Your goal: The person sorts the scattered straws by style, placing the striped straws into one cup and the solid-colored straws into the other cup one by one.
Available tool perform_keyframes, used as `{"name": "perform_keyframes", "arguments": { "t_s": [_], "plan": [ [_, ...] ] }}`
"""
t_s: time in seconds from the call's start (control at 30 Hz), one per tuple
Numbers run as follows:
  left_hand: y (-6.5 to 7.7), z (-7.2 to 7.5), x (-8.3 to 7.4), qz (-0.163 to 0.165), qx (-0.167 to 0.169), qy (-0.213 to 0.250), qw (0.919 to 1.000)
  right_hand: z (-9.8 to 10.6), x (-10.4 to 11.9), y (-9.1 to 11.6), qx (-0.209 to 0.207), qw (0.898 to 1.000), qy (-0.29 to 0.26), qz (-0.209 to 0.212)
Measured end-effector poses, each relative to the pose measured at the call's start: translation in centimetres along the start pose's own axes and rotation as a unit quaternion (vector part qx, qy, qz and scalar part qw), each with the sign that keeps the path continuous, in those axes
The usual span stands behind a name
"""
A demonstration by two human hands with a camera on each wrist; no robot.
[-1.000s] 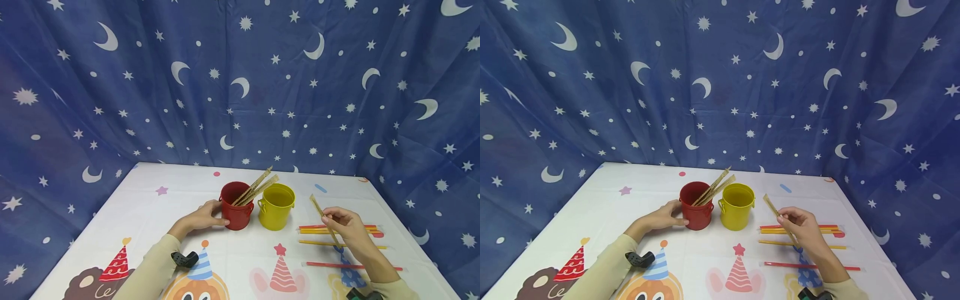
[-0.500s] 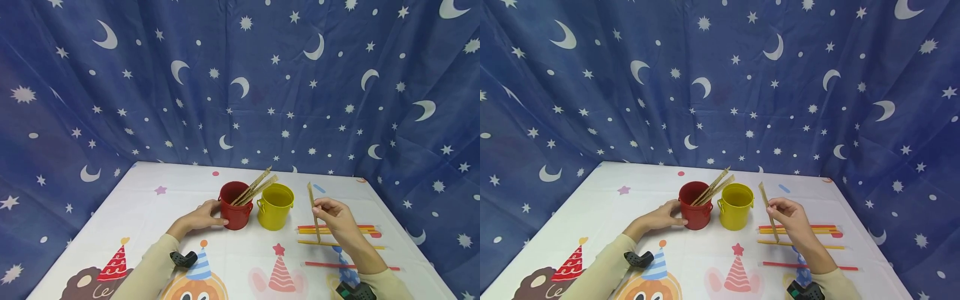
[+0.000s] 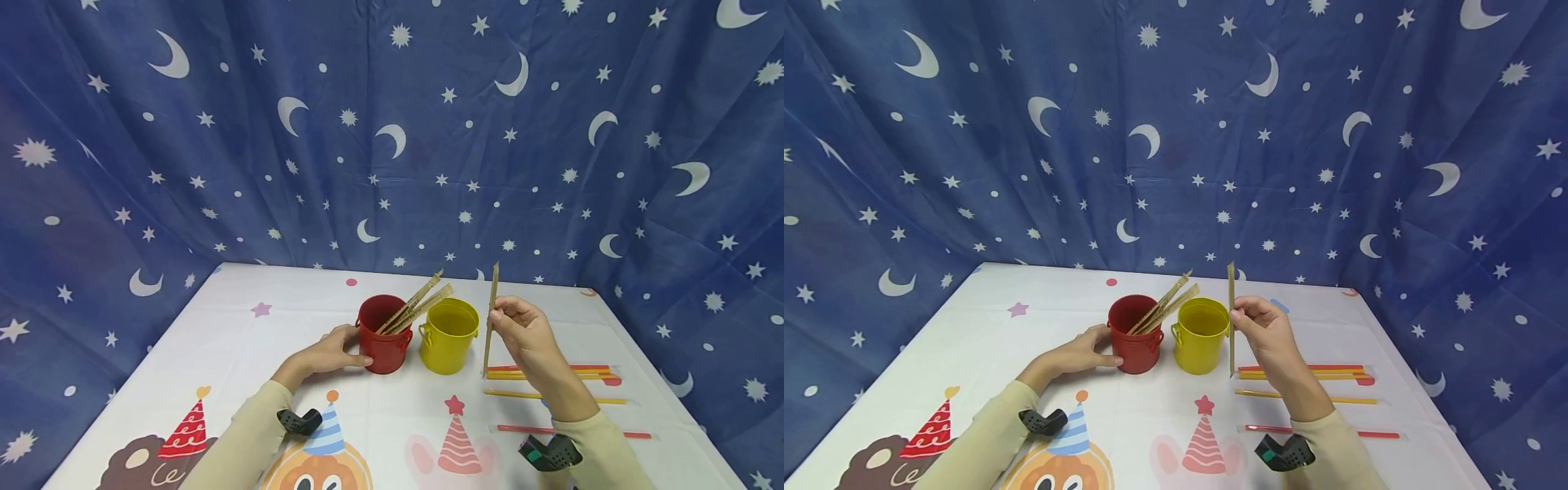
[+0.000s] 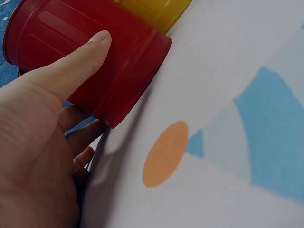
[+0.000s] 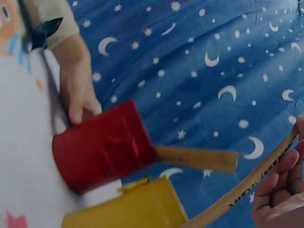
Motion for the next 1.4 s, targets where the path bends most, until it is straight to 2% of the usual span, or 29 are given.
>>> {"name": "perform_keyframes", "arguments": {
  "t_s": [0.23,0.43,0.87,1.2,1.4],
  "plan": [
    [0.1,0.1,-0.1,0.002,-0.002,0.001,1.0,-2.2,0.5,-2.1,0.014,0.998,-0.06,0.015],
    [0.2,0.1,-0.1,0.005,-0.003,0.002,1.0,-3.7,0.8,-3.7,0.009,0.994,-0.106,-0.002],
    [0.0,0.0,0.2,-0.001,-0.006,-0.004,1.0,-5.9,2.0,-6.9,-0.043,0.978,-0.203,-0.004],
    [0.0,0.1,0.2,-0.004,-0.006,-0.005,1.0,-7.1,0.2,-8.1,-0.106,0.972,-0.211,-0.008],
    [0.1,0.1,0.0,0.0,-0.004,-0.006,1.0,-7.5,-0.9,-8.6,-0.124,0.975,-0.186,-0.017]
  ]
}}
Point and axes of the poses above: each hand's wrist, its own y-axis away from the middle knuckle, its own z-axis out of the back of the hand, x = y × z, the point moved 3 cm from there along -y, towards the middle knuckle, and after that the axes turned 4 degrees about y, right-handed, at the moved point
